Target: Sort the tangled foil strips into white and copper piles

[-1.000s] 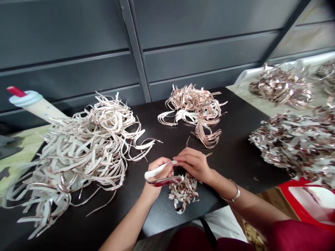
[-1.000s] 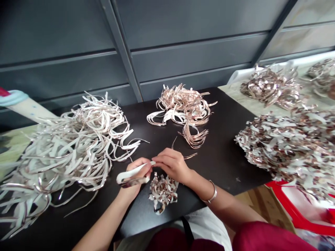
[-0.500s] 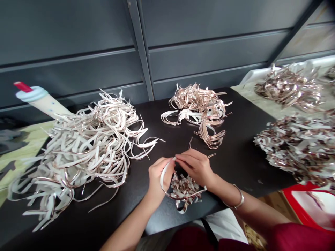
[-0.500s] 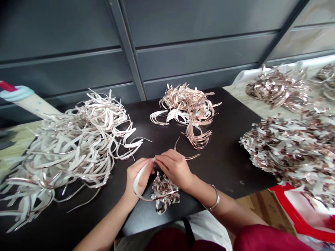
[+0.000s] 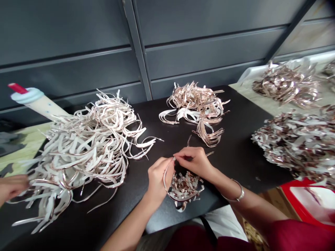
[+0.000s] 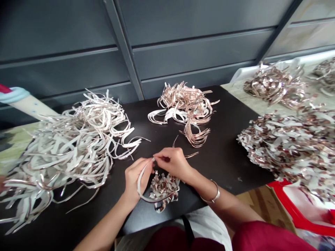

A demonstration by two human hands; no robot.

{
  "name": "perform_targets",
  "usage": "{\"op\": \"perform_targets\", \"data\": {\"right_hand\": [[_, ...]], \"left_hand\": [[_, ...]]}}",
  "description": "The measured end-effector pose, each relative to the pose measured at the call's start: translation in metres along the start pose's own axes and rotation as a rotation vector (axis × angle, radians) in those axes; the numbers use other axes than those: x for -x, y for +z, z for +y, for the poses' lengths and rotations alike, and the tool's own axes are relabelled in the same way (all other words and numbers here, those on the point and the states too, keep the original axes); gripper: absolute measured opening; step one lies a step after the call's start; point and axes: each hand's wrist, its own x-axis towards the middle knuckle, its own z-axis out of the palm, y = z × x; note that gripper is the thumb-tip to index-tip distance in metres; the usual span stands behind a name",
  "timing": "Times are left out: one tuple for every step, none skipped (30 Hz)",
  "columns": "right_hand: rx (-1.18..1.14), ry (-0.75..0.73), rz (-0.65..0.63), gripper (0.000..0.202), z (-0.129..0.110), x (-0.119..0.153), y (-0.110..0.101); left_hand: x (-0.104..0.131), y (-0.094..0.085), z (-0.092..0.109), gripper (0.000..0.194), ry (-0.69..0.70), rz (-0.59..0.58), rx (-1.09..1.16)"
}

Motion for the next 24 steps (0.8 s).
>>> {"op": "perform_targets", "data": {"right_hand": [[-0.029,-0.001,-0.004,0.013,0.0008,0.0002,-0.0008],[-0.044,-0.01,-0.003,0.012,0.0012,0.0005,-0.0011],[-0.044,-0.027,0.0,0.012,0.0013,0.0008,-0.001],[-0.032,-0.048,0.004,0.012,0.001,0.0011,-0.0007],[-0.016,-0.066,0.004,0.013,0.0004,0.0012,-0.0004],[0.0,-0.078,-0.001,0.013,-0.0003,0.0012,-0.0002],[0.011,-0.081,-0.012,0.014,-0.0012,0.001,-0.0005],[0.015,-0.078,-0.026,0.015,-0.0021,0.0007,-0.0011],[0.016,-0.072,-0.041,0.015,-0.0029,0.0003,-0.002],[0.013,-0.066,-0.055,0.015,-0.0037,-0.0001,-0.0032],[0.009,-0.062,-0.067,0.015,-0.0042,-0.0005,-0.0043],[0.008,-0.062,-0.074,0.015,-0.0047,-0.0007,-0.0052],[0.012,-0.065,-0.075,0.016,-0.0051,-0.0009,-0.0056],[0.02,-0.071,-0.071,0.016,-0.0055,-0.001,-0.0056],[0.034,-0.079,-0.064,0.016,-0.0058,-0.0009,-0.005],[0.053,-0.09,-0.052,0.016,-0.0061,-0.0009,-0.004],[0.078,-0.102,-0.036,0.017,-0.0064,-0.0008,-0.0028],[0.104,-0.113,-0.018,0.017,-0.0067,-0.0008,-0.0015],[0.128,-0.122,0.001,0.018,-0.0069,-0.0007,-0.0004],[0.146,-0.128,0.021,0.018,-0.0071,-0.0007,0.0003],[0.153,-0.129,0.04,0.019,-0.0073,-0.0007,0.0006],[0.15,-0.127,0.059,0.018,-0.0074,-0.0005,0.0005],[0.142,-0.127,0.082,0.018,-0.0074,-0.0001,0.0001],[0.135,-0.135,0.107,0.017,-0.0074,0.0005,-0.0003]], "left_hand": [[-0.0003,-0.0002,0.0003,0.019,0.0,0.008,-0.004],[-0.0003,-0.0003,0.0003,0.019,0.002,0.013,-0.009],[0.0,-0.0004,0.0,0.019,0.009,0.013,-0.017],[0.0005,-0.0003,-0.0005,0.02,0.016,0.01,-0.027],[0.0012,-0.0003,-0.0011,0.02,0.028,0.007,-0.039],[0.002,-0.0001,-0.0017,0.021,0.044,0.002,-0.053],[0.0027,0.0001,-0.0022,0.022,0.062,-0.004,-0.066],[0.0033,0.0002,-0.0026,0.022,0.08,-0.008,-0.079],[0.0037,0.0005,-0.0028,0.023,0.097,-0.013,-0.089],[0.0039,0.0007,-0.0028,0.023,0.111,-0.014,-0.098],[0.004,0.0009,-0.0028,0.022,0.122,-0.016,-0.105],[0.0041,0.0011,-0.0029,0.022,0.128,-0.016,-0.108],[0.0041,0.0014,-0.0029,0.022,0.132,-0.016,-0.107],[0.0043,0.0017,-0.0031,0.022,0.133,-0.019,-0.104],[0.0046,0.0021,-0.0032,0.022,0.132,-0.022,-0.098],[0.0049,0.0024,-0.0034,0.022,0.129,-0.022,-0.092],[0.0053,0.0027,-0.0034,0.023,0.122,-0.022,-0.086],[0.0055,0.0029,-0.0032,0.023,0.114,-0.02,-0.08],[0.0056,0.0031,-0.0027,0.023,0.101,-0.022,-0.071],[0.0054,0.003,-0.002,0.023,0.085,-0.025,-0.059],[0.0049,0.0028,-0.001,0.023,0.066,-0.027,-0.046],[0.0041,0.0024,0.0,0.022,0.044,-0.025,-0.035],[0.003,0.0019,0.0011,0.021,0.022,-0.018,-0.028],[0.0018,0.0014,0.002,0.02,0.004,-0.005,-0.025]]}}
